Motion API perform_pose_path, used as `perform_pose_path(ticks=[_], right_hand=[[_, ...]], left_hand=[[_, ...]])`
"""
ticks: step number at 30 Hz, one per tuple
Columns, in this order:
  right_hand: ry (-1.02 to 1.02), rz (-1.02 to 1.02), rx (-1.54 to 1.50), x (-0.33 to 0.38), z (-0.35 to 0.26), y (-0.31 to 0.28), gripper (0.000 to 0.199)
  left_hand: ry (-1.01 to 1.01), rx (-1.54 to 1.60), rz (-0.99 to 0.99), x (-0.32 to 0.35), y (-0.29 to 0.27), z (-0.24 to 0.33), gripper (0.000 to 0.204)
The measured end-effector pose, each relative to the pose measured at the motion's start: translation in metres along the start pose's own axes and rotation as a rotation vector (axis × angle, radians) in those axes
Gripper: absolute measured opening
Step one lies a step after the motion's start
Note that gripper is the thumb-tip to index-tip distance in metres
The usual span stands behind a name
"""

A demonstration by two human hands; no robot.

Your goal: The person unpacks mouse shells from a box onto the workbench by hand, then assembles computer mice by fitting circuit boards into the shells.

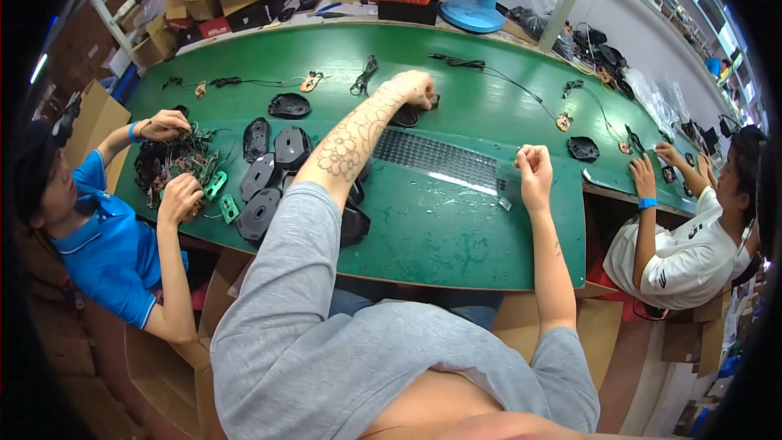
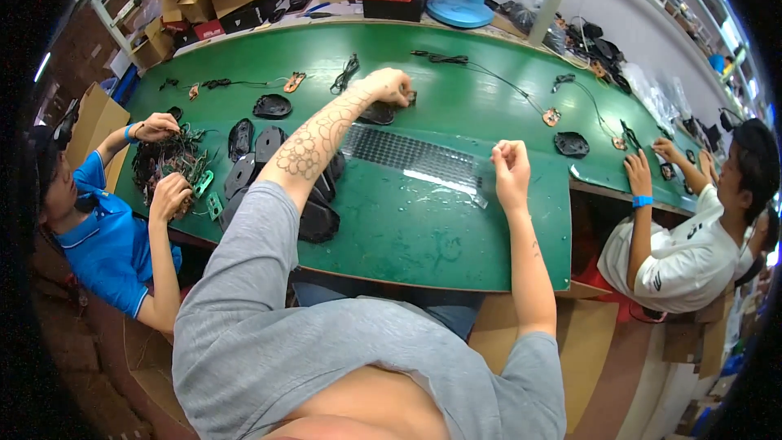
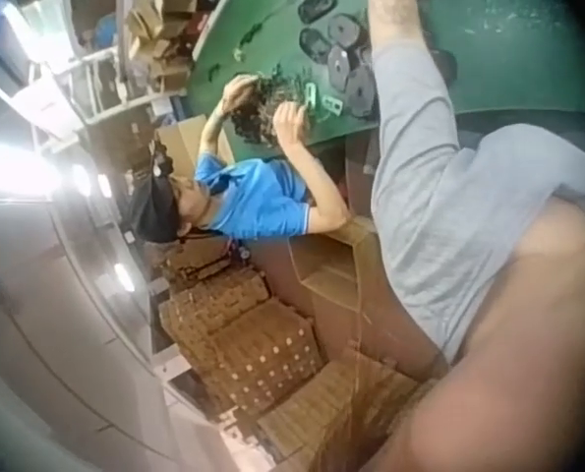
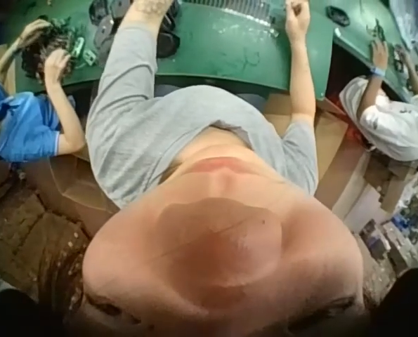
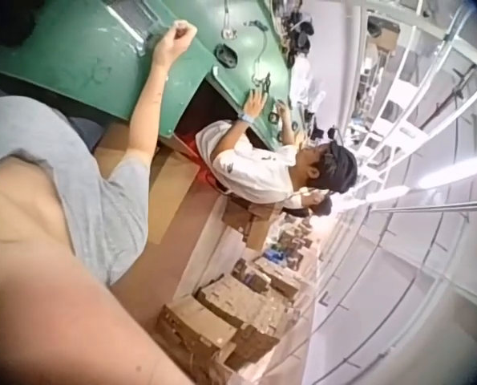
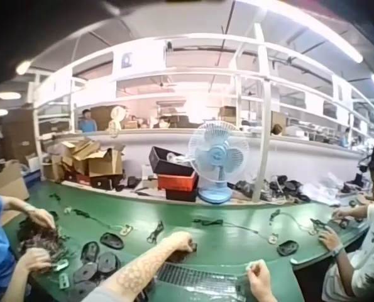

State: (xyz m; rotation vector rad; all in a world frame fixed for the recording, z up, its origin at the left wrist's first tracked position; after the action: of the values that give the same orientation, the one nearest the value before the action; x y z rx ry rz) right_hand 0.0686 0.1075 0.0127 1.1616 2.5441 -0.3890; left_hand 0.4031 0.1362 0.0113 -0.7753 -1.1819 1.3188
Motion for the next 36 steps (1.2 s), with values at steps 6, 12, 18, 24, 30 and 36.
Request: perform_pose_path(ticks=[6,12,18,24,30,36], right_hand=[[0.148,0.089,-0.365,0.003,0.025,-0.004,0.019],[0.190,0.049,-0.589,-0.023,0.027,0.007,0.020],[0.235,0.027,-0.654,-0.010,0.020,0.012,0.023],[0.246,0.031,-0.616,0.001,0.006,0.018,0.024],[0.292,0.060,-0.573,0.006,0.014,0.026,0.026],[0.293,0.093,-0.538,0.005,0.011,0.026,0.029]], left_hand=[[-0.082,1.160,0.408,0.049,-0.018,0.069,0.030],[-0.054,1.719,0.529,0.080,0.058,0.120,0.031],[0.053,1.452,0.437,0.093,0.077,0.135,0.025],[0.121,1.392,0.404,0.100,0.076,0.157,0.026],[0.135,1.438,0.395,0.102,0.079,0.156,0.027],[0.111,1.406,0.384,0.103,0.082,0.157,0.025]])
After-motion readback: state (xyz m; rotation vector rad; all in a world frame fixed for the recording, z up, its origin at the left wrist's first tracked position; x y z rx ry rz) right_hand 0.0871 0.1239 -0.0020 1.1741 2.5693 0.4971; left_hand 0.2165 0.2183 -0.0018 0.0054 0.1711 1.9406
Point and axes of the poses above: each hand's wrist, its own x-axis away from the middle knuckle, its own y-axis out of the palm, z = x × y, the point moved 9 cm from there along -x, towards the middle knuckle, and after that the axes turned 7 degrees about -z, right-handed, at the moved point
